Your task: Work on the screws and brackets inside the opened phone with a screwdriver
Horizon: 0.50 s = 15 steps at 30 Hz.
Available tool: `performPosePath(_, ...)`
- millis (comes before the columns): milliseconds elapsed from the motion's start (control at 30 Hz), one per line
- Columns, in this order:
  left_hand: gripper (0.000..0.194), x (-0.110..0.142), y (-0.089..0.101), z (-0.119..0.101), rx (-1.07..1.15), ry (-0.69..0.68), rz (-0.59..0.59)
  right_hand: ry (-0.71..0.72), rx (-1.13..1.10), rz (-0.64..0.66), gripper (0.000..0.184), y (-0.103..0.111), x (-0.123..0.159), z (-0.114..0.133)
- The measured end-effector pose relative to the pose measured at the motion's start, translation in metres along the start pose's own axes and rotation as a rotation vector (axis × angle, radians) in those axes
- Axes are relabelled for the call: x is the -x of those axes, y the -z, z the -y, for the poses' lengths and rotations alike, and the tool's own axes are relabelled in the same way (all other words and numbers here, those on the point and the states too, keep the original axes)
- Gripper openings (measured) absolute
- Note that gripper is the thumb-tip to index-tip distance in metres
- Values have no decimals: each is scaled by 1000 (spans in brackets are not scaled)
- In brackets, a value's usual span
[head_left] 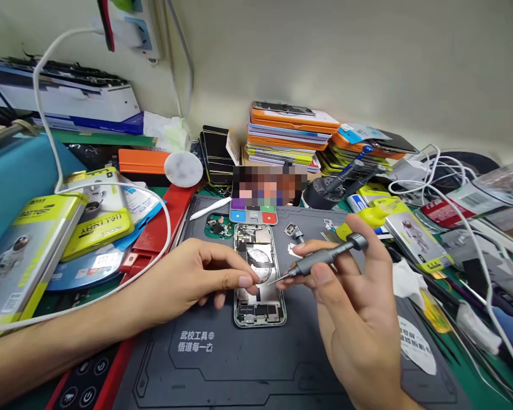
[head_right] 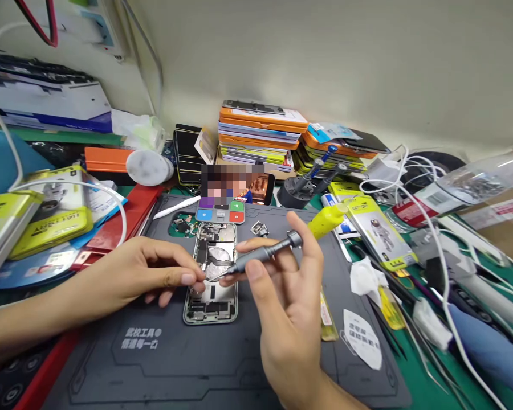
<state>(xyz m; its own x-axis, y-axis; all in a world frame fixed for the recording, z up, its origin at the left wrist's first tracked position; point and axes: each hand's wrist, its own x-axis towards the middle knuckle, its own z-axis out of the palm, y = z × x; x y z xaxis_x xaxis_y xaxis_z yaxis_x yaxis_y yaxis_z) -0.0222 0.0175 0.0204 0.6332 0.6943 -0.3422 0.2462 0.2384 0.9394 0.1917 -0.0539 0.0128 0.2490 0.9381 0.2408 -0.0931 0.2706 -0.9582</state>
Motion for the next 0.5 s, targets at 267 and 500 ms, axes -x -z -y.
performPosePath(267, 17, -3, 2, 2, 42, 1, 25, -3, 92, 46, 56, 2, 5, -5)
performPosePath(500, 17, -1, 2, 2, 66, 29, 70, 84, 189, 112, 52, 1, 9, -5)
